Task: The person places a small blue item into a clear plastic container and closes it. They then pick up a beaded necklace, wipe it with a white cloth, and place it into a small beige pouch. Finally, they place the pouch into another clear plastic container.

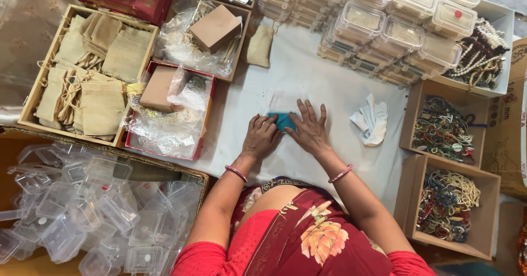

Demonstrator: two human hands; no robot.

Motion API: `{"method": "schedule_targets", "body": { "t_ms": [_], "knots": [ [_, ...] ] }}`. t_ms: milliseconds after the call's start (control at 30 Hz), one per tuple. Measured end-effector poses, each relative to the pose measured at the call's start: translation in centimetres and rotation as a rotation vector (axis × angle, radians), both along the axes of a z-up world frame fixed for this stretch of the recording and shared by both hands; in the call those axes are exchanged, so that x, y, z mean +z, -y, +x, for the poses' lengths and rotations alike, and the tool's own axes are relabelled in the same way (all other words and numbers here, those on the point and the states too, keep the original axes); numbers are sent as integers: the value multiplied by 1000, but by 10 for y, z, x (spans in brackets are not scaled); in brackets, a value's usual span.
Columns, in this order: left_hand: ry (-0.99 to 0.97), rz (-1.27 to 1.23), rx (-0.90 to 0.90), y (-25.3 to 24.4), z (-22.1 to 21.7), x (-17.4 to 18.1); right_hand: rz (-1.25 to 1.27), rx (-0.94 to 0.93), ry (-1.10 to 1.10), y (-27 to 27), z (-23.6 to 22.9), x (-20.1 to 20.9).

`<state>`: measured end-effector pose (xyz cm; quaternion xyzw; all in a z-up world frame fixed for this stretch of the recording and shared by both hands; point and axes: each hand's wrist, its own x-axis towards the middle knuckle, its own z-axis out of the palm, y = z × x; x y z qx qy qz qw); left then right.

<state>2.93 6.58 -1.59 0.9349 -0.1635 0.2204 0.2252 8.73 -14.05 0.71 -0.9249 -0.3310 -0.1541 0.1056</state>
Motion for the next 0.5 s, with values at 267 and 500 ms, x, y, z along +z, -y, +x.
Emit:
{"method": "schedule_targets", "body": {
  "t_ms": [267,500],
  "knots": [
    [-11,10,11,0,0,-5,-155,-133,-128,-4,2,6],
    [0,11,13,0,1,-4,-110,8,58,6,3,8]
  ]
}}
